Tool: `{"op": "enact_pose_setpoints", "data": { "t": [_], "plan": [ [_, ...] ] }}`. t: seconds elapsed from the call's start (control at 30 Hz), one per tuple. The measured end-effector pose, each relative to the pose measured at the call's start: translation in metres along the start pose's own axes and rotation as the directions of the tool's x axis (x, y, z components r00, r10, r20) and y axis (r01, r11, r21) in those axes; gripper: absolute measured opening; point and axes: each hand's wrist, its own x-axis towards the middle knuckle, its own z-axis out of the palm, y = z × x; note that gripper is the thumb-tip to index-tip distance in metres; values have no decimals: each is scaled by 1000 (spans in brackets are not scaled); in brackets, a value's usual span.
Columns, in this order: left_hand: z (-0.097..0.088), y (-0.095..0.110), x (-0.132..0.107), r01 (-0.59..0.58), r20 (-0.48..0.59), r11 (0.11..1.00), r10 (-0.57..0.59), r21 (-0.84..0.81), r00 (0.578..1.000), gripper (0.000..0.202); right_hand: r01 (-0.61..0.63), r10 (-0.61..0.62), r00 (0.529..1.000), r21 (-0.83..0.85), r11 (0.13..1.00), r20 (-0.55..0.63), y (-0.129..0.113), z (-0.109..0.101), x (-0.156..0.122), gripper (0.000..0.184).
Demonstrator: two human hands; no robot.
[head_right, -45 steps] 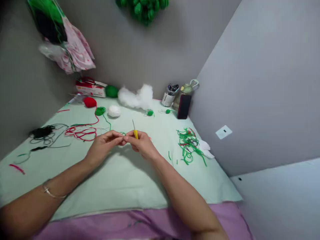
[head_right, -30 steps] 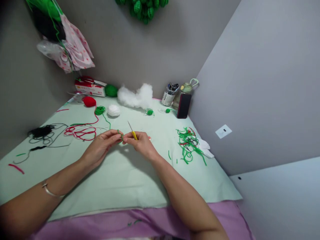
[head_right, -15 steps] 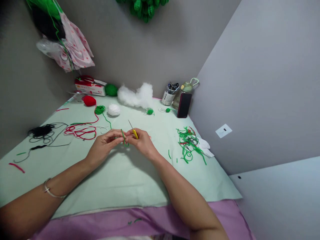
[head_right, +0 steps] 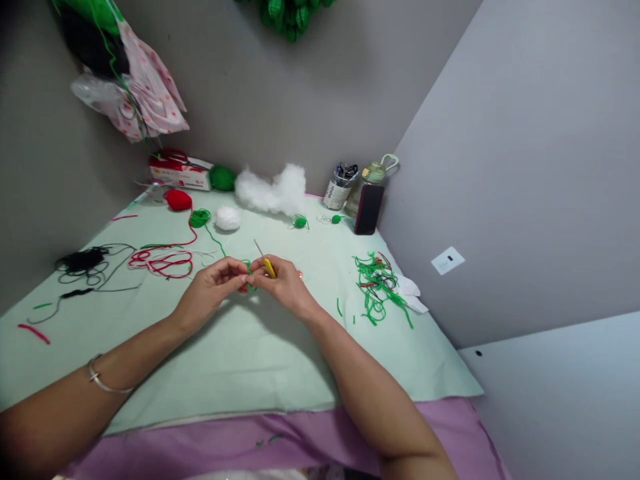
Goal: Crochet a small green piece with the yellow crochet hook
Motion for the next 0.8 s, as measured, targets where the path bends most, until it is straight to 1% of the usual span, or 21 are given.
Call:
{"op": "enact_pose_setpoints", "data": {
  "t": [0.17,0.3,0.43,0.5,0.63,0.8],
  "plan": [
    [0,2,0,40,13,999,-40,-29,999,31,28,-29,996,-12,1000,-87,2,0,1,33],
    [-1,1,0,62,18,998,-61,-21,998,34,64,-67,986,-23,998,-155,3,0,3,30],
    [-1,-3,0,67,4,998,-67,-2,998,37,92,-102,978,-63,994,-180,5,4,2,31],
    [0,-4,0,54,-12,998,-54,14,998,36,102,-118,975,-98,990,-186,5,7,0,30],
    [1,-4,-1,12,-62,999,-9,45,998,26,121,-151,970,-159,980,-190,6,12,-2,30],
    [2,1,-2,-23,-103,998,29,60,994,17,131,-163,972,-187,974,-167,9,11,-1,31]
  ]
}}
